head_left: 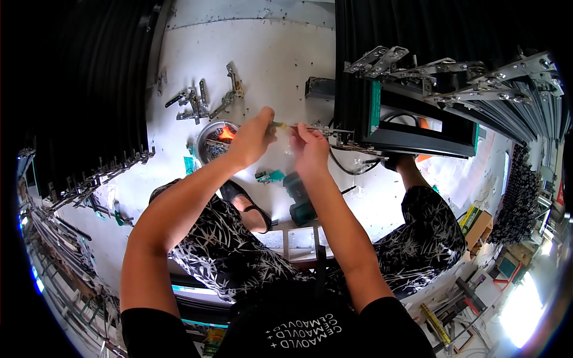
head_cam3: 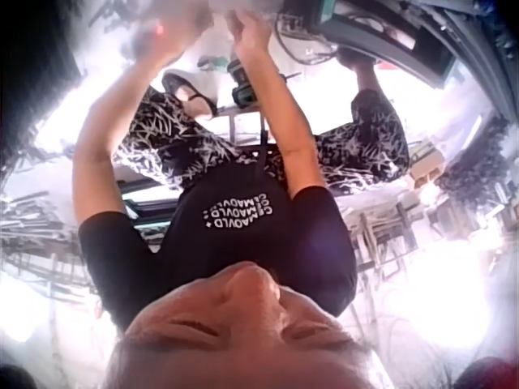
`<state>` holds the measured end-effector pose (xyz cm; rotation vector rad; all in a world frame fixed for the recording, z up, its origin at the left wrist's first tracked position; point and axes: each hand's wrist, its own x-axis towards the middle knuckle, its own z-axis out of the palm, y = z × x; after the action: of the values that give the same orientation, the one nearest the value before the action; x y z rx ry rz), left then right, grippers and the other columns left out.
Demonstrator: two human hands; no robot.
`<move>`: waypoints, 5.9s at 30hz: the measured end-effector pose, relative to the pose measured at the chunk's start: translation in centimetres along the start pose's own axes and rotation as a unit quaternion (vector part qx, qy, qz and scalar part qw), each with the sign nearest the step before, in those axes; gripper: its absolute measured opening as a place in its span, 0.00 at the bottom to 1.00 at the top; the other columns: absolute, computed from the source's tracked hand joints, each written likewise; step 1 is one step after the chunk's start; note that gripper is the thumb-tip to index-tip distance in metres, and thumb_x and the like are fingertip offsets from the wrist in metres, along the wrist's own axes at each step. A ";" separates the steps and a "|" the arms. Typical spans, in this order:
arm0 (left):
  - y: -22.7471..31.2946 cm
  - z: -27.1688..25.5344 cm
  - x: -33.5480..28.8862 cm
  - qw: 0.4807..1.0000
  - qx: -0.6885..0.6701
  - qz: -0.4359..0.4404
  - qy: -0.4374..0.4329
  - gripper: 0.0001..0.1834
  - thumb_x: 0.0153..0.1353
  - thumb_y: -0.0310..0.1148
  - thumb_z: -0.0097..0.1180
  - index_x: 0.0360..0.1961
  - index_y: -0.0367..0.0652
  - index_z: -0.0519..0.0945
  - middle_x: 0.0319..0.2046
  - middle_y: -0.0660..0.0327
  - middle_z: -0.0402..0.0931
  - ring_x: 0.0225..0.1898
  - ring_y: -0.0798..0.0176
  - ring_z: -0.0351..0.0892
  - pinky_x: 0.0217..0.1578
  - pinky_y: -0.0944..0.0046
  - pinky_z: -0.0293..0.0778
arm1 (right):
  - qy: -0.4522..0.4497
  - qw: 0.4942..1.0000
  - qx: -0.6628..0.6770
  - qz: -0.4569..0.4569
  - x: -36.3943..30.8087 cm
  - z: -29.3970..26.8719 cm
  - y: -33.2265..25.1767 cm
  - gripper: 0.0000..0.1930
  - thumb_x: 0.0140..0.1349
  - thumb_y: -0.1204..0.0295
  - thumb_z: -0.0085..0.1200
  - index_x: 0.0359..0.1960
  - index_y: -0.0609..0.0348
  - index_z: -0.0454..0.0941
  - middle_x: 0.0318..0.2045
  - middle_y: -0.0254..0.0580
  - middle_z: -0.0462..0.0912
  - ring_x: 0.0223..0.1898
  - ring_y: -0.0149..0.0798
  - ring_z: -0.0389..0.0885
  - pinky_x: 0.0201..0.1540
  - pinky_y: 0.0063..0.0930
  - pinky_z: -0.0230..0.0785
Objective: The person unpacks metal hinges, positions them onto window frames, and secures them into the frame brackets using a screwdriver.
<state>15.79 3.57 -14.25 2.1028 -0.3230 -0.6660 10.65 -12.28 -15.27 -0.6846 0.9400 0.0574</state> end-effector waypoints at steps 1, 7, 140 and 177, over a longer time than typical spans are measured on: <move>0.2 0.2 -0.4 0.996 0.066 0.038 0.050 0.22 0.55 0.25 0.61 0.47 0.40 0.65 0.35 0.43 0.77 0.40 0.35 0.76 0.39 0.46 0.71 | -0.013 1.000 0.013 0.006 0.0 -0.1 0.0 0.04 0.66 0.73 0.59 0.36 0.61 0.79 0.32 0.37 0.84 0.33 0.30 0.85 0.32 0.16 0.79; -1.7 0.9 -0.6 0.965 0.175 0.139 0.135 0.20 0.56 0.25 0.63 0.43 0.41 0.65 0.32 0.48 0.76 0.37 0.38 0.77 0.35 0.48 0.71 | -0.063 0.996 0.058 0.036 0.4 -0.5 0.5 0.05 0.67 0.73 0.57 0.39 0.62 0.80 0.33 0.38 0.84 0.34 0.31 0.85 0.34 0.16 0.81; -14.7 2.6 7.8 0.616 -0.634 -0.351 -0.309 0.20 0.63 0.29 0.63 0.53 0.38 0.71 0.44 0.56 0.82 0.44 0.63 0.82 0.40 0.68 0.79 | 0.158 0.978 -0.137 0.011 10.0 -3.1 5.9 0.08 0.68 0.68 0.57 0.37 0.61 0.75 0.30 0.40 0.82 0.29 0.30 0.82 0.30 0.17 0.72; -15.5 7.7 6.0 0.953 -0.277 -0.046 -0.112 0.23 0.57 0.17 0.61 0.50 0.38 0.65 0.38 0.56 0.79 0.41 0.65 0.81 0.45 0.64 0.76 | 0.142 0.988 -0.060 0.002 10.2 -3.6 6.1 0.06 0.71 0.70 0.53 0.38 0.60 0.75 0.30 0.39 0.81 0.30 0.32 0.81 0.34 0.22 0.76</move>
<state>16.09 4.62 -32.57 1.5149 -0.1379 -0.9322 12.19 -11.94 -27.65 -0.8161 1.2185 0.0191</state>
